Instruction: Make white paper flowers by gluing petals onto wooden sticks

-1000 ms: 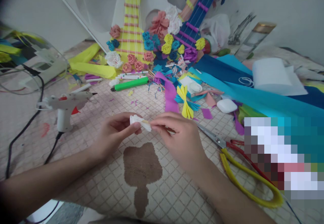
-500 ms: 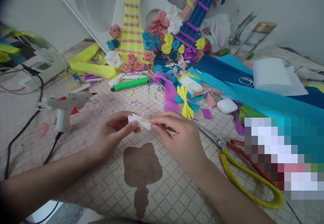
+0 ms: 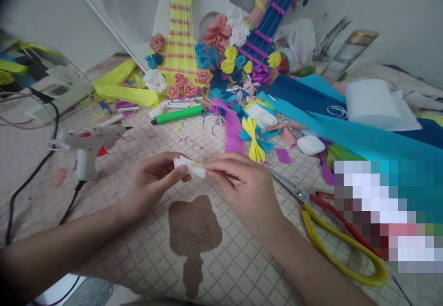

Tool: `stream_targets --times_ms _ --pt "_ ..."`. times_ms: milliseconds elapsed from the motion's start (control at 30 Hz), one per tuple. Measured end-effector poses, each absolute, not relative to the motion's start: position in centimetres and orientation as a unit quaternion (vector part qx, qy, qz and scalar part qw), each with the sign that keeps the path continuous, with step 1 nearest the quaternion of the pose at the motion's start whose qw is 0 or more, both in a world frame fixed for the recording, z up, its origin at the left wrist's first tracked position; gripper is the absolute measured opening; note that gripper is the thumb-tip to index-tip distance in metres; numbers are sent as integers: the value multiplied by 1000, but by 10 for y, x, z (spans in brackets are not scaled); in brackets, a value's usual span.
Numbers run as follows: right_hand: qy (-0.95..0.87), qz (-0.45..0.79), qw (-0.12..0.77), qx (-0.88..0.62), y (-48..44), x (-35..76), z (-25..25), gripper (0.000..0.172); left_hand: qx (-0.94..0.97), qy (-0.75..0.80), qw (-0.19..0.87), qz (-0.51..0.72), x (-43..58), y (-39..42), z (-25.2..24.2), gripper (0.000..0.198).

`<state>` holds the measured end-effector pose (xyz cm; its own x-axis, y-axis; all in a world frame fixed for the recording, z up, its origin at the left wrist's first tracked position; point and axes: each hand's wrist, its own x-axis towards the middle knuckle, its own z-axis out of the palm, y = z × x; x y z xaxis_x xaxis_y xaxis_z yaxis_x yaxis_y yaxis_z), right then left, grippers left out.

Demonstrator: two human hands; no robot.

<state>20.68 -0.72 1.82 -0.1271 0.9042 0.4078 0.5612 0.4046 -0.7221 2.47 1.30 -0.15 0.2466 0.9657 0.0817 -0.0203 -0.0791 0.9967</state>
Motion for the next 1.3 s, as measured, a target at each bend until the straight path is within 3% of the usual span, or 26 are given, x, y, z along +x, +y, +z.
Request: stream_targets --times_ms 1300 --pt "-716 213 429 -507 -8 207 19 13 569 413 545 457 25 12 2 10"
